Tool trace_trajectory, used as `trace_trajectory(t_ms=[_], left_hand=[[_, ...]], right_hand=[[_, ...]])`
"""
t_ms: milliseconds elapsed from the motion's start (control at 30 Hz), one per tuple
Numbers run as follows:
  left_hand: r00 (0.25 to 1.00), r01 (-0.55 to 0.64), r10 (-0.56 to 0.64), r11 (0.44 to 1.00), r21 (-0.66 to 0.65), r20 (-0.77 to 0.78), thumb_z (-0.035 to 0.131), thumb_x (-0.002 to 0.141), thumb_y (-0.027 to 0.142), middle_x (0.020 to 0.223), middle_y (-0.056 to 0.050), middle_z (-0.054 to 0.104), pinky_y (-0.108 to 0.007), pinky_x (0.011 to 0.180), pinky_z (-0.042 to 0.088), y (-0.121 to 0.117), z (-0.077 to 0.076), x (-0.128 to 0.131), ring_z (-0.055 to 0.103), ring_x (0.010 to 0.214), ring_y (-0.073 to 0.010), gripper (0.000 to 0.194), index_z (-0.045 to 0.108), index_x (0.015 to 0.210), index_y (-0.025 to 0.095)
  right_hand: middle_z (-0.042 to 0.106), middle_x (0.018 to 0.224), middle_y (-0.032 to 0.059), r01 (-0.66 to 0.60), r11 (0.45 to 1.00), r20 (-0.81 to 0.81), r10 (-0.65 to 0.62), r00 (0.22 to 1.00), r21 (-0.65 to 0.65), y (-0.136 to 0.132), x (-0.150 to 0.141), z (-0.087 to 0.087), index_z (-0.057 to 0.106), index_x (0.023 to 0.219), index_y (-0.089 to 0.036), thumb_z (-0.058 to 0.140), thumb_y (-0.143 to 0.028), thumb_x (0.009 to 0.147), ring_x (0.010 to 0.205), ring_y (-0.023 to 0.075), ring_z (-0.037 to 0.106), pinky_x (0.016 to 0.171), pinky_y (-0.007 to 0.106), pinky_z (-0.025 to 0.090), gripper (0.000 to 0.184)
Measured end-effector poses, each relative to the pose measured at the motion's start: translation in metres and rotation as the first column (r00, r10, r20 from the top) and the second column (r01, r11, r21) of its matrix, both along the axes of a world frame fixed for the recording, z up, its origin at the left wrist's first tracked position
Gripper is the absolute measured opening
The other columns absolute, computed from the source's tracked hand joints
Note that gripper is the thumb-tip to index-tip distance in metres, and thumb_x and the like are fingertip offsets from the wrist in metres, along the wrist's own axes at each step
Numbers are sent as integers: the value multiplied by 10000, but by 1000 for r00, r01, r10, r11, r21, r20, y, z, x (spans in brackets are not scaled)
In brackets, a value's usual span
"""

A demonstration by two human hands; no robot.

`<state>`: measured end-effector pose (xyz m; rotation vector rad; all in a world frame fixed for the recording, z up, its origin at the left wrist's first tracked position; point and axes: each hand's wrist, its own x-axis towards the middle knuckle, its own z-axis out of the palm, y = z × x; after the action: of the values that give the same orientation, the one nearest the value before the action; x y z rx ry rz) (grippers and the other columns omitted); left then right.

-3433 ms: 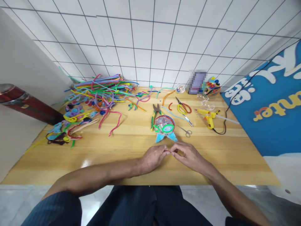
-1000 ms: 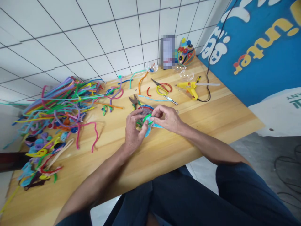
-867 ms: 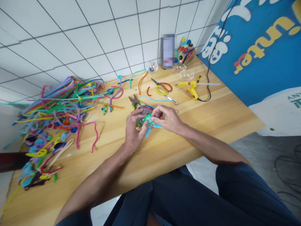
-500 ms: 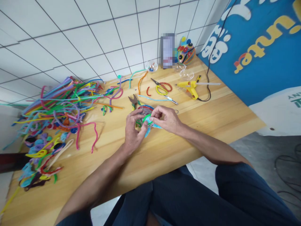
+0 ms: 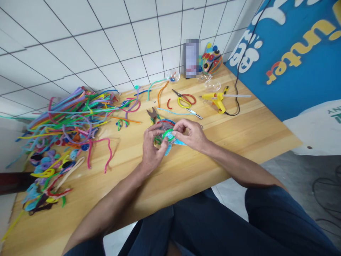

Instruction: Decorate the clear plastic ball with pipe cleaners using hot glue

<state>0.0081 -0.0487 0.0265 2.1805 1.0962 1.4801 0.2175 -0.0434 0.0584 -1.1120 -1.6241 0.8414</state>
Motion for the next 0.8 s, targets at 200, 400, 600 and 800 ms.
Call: trace_trajectory(t_ms=[200,400,600,800], left_hand=[[1000,18,-18,1000,22,-23,696,1066,351,1366,-117,704,-504,1087,581,0,-4,-1,686,1310,-283,228,628,1259,249],[997,59,-55,995,83,-50,797,982,353,1462,-147,640,-589,1172,544,2,-12,2,626,1419,-330,475,551,1378,264],[997,61,-56,994,87,-54,840,951,359,1528,-171,584,-591,1181,552,8,-21,1,604,1465,-348,573,524,1417,251],[995,71,-66,995,73,-73,855,949,407,1536,-168,583,-602,1203,542,11,-24,0,594,1484,-353,621,502,1439,264]], right_hand=[[644,743,-32,-21,994,67,14,998,110,-1,-3,-6,718,892,-231,747,-299,924,658,128,534,648,276,460,81],[628,734,-46,-10,987,73,-2,997,162,1,-4,-10,712,904,-230,734,-227,928,647,123,518,637,266,449,33],[671,824,-7,-65,943,203,-2,979,325,3,1,-10,728,979,-237,695,-233,1009,733,162,599,725,307,504,45],[737,956,60,-136,930,402,-14,916,342,0,2,-4,726,992,-271,583,-236,1083,924,238,672,890,395,536,173]])
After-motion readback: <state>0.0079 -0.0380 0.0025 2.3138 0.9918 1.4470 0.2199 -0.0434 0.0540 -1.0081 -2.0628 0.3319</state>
